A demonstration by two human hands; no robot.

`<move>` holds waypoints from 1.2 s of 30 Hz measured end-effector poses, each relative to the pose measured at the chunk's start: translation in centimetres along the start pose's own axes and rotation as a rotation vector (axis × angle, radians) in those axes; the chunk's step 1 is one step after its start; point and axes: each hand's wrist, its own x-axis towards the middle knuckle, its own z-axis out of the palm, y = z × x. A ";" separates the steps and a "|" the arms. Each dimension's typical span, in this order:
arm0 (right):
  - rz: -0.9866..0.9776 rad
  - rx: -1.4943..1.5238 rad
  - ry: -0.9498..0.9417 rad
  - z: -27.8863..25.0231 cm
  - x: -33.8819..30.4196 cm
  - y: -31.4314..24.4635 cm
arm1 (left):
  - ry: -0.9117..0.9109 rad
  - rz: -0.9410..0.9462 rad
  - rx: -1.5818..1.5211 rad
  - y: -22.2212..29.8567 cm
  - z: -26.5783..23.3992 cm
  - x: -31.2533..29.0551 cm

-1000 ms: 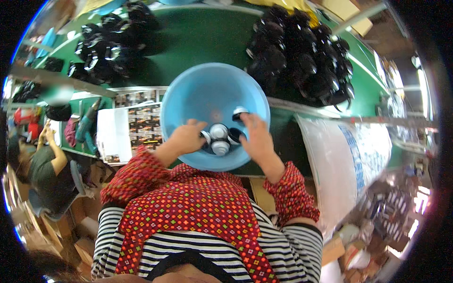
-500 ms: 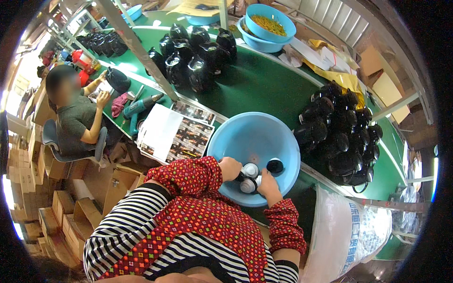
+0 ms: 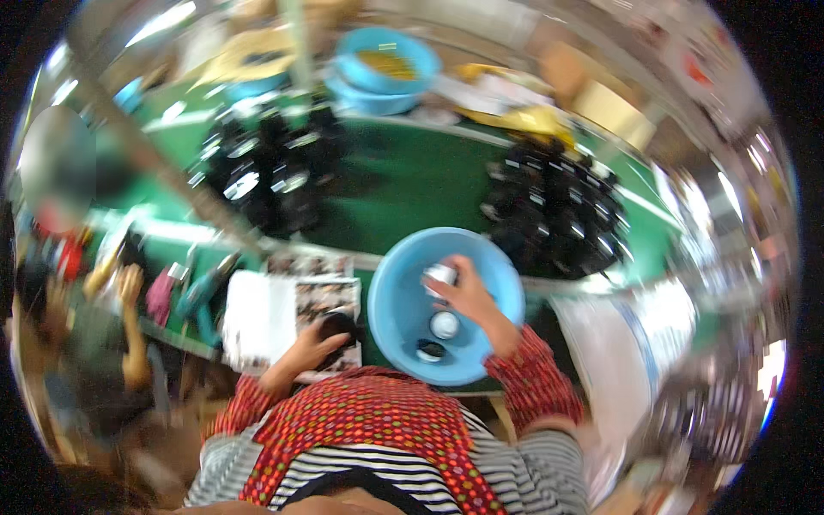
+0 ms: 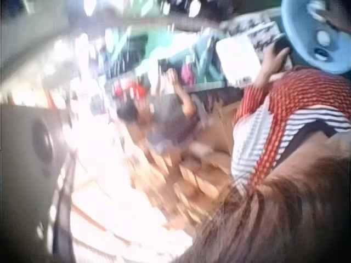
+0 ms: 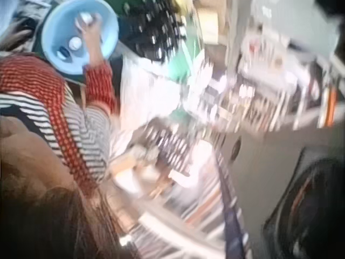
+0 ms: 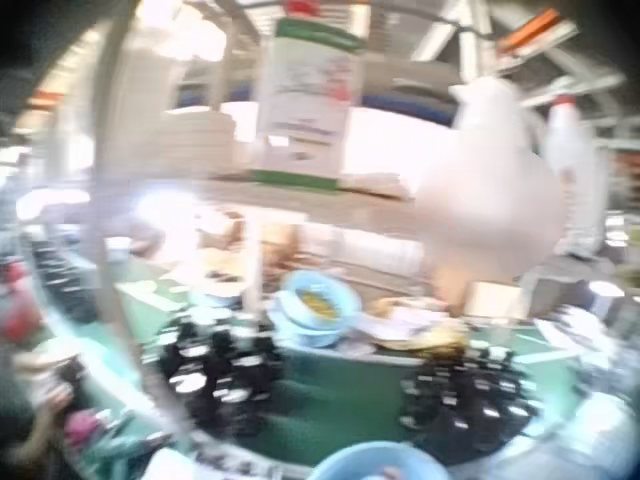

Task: The person picks white lids from a blue basin and screws them onto black kettles arranged on a green workbench. They handle the kettles one at a time, placing each finished unit back on the bench. Another worker is visible nearby performing a similar task.

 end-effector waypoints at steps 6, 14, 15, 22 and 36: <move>0.251 0.379 -0.204 9.5 11.0 -6.6 | 0.154 -0.187 -0.068 -6.9 -7.0 -5.4; -0.063 -0.075 -0.138 17.6 23.4 -10.6 | 0.297 -0.289 -0.162 -11.3 -10.0 -7.9; -0.170 -0.303 -0.139 16.6 25.6 -10.3 | 0.288 -0.274 -0.088 -9.3 -10.2 -7.7; -0.757 -1.120 -0.322 20.4 27.0 -13.9 | 0.483 -0.251 -0.231 -12.5 -5.8 -10.3; -0.621 -1.611 -0.476 21.3 26.7 -17.7 | 0.786 -0.335 -0.391 -12.7 4.2 -16.6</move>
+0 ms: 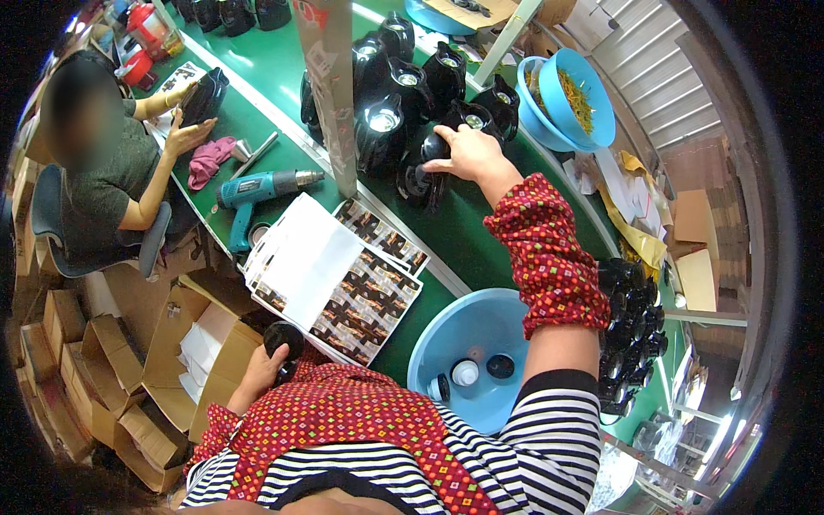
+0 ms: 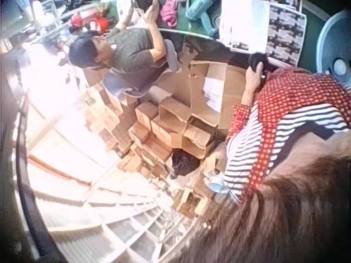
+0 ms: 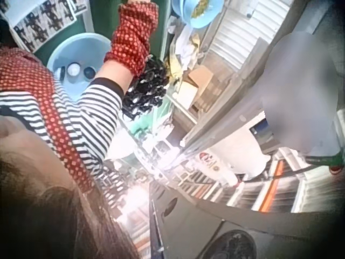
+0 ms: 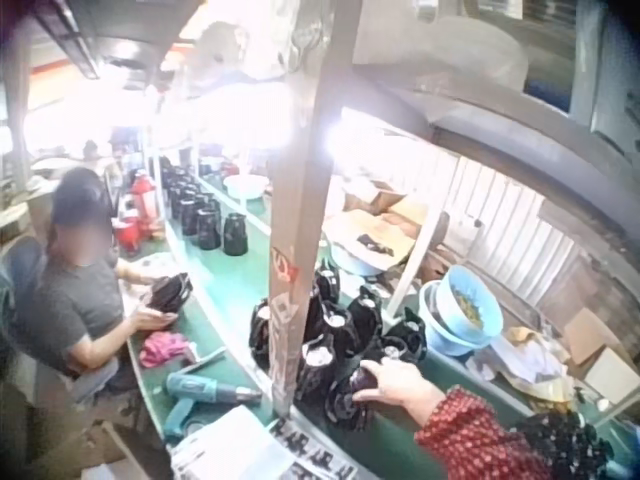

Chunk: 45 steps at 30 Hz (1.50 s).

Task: The person picks white lids from a blue basin and screws them onto black kettles arranged on a green workbench. They handle the kettles one at a time, placing each finished unit back on the bench. Another worker is visible nearby performing a similar task.

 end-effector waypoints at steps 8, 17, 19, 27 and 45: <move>0.045 -0.046 -0.035 0.5 0.2 0.1 | -0.009 0.008 -0.013 1.1 0.0 -0.3; -0.053 -0.041 -0.045 1.2 1.3 0.4 | -0.067 0.023 0.025 1.5 -2.8 2.1; 0.053 -0.027 -0.136 0.6 2.0 -0.2 | -0.072 0.031 0.074 1.7 -3.6 2.8; 0.008 0.018 -0.096 0.5 0.8 -1.1 | -0.121 0.000 -0.050 2.7 -8.8 6.2; 0.208 -0.065 -0.007 1.8 1.1 -1.3 | -0.209 0.166 -0.145 9.3 -6.5 9.4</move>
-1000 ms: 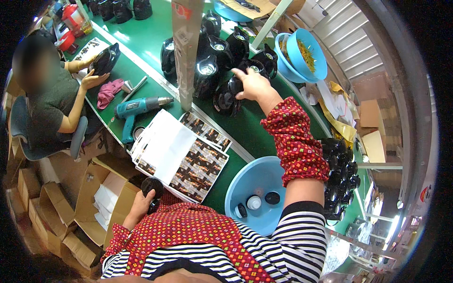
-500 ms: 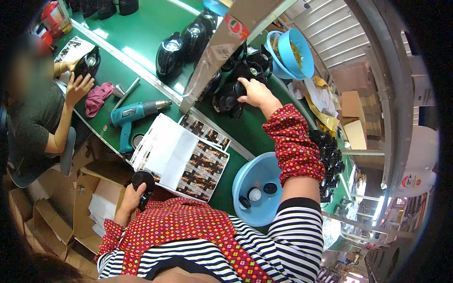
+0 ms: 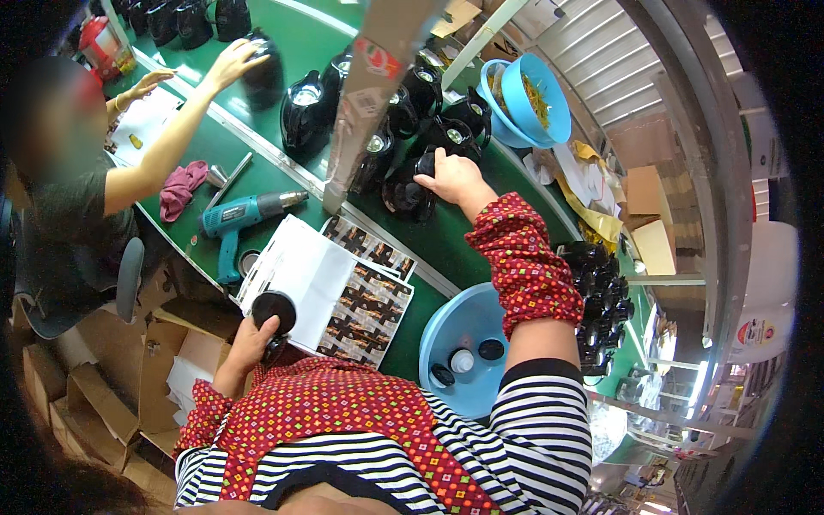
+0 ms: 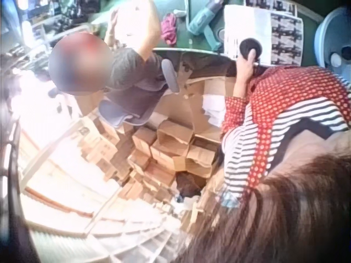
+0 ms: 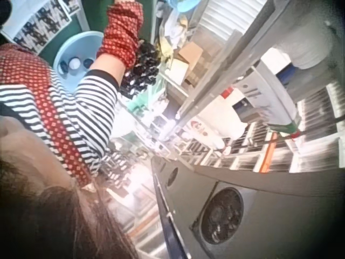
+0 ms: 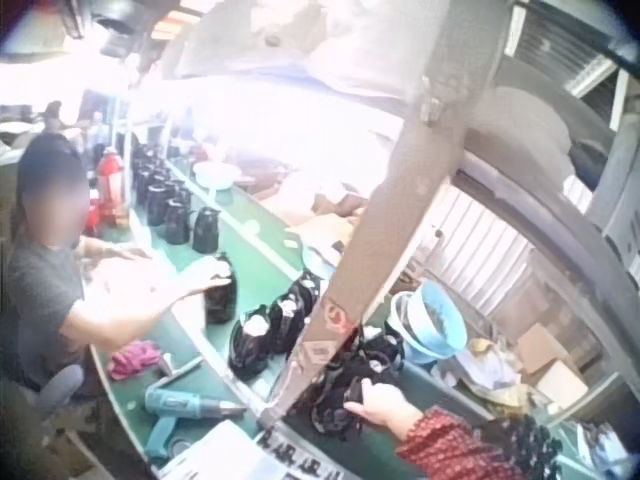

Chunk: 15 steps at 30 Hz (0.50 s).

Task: The person picks white lids from a blue basin and screws them onto black kettles arranged on a green workbench. They handle the kettles one at a time, placing each finished unit back on the bench. Another worker is visible nearby performing a similar task.

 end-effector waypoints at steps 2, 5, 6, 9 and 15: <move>0.040 -0.048 0.059 1.1 0.7 -0.6 | -0.048 -0.022 0.184 2.8 2.0 1.1; 0.164 -0.088 0.044 0.7 -0.1 -1.2 | -0.144 -0.071 0.249 7.1 6.2 3.4; 0.203 -0.021 -0.015 0.0 -0.8 -1.3 | -0.143 -0.074 0.324 7.5 7.3 4.5; -0.216 0.201 0.206 -2.6 -6.1 -3.7 | -0.129 -0.003 0.291 9.5 10.2 6.7; -0.704 0.377 0.168 -1.9 -15.8 -7.6 | -0.203 -0.012 0.455 10.9 13.8 9.0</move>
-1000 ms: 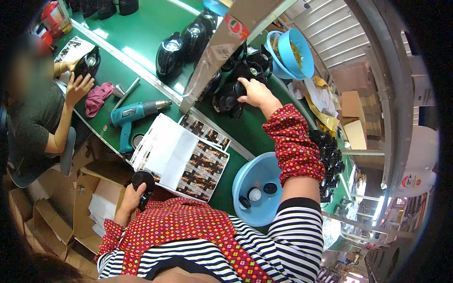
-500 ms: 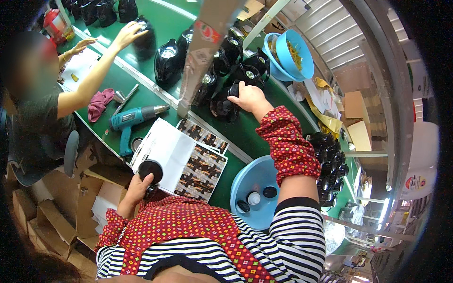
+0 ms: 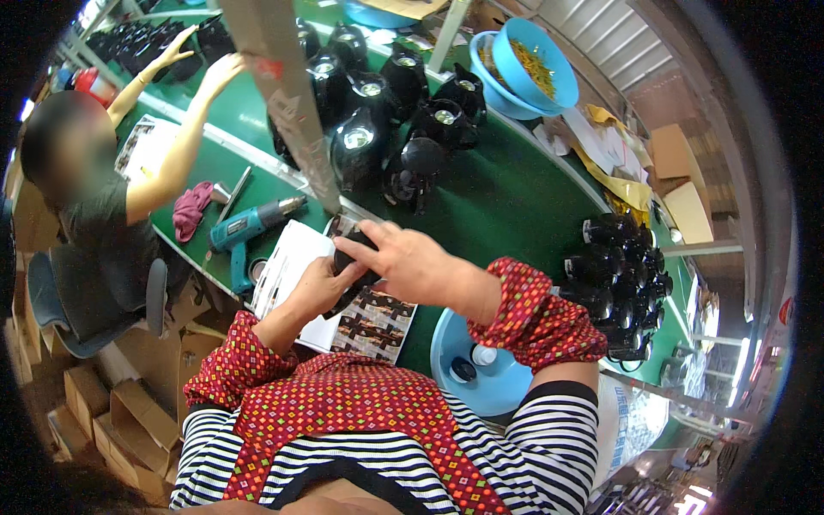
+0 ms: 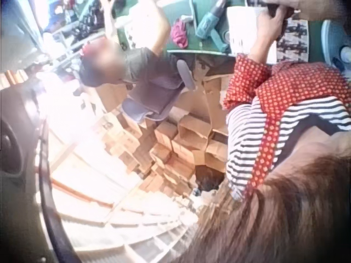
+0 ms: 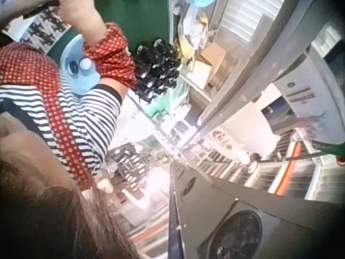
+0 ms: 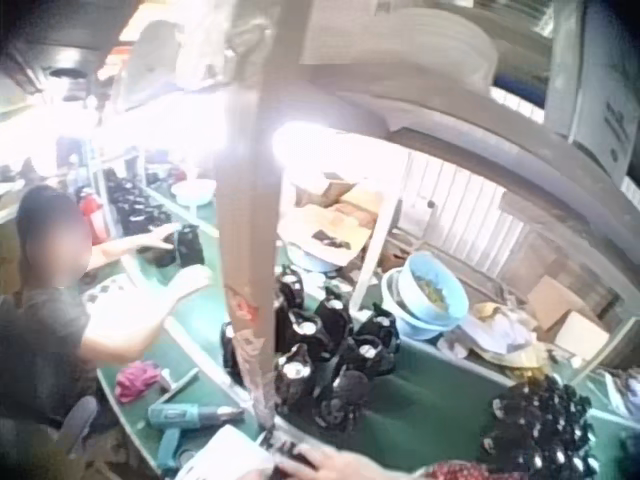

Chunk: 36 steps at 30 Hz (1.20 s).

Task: The person picks white lids from a blue basin and screws them onto black kettles arranged on a green workbench. They handle the kettles one at a time, placing each finished unit back on the bench. Another worker is visible nearby performing a similar task.

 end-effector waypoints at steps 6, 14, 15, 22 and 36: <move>0.084 -0.075 -0.067 -0.7 -1.7 1.0 | -0.115 -0.027 0.194 2.1 1.4 1.4; 0.337 -0.022 0.315 -5.6 0.8 13.3 | -0.197 -0.171 -0.655 -1.8 0.9 2.1; 0.346 -0.043 0.404 -5.7 1.1 17.1 | -0.196 -0.249 -0.793 -2.6 0.6 1.8; 0.544 -0.090 0.165 -5.9 5.6 27.9 | -0.100 -0.538 -1.253 -10.9 -0.5 -1.4; 0.657 -0.377 -0.017 -7.3 6.8 29.5 | -0.081 -0.450 -1.315 -13.9 -1.0 -2.6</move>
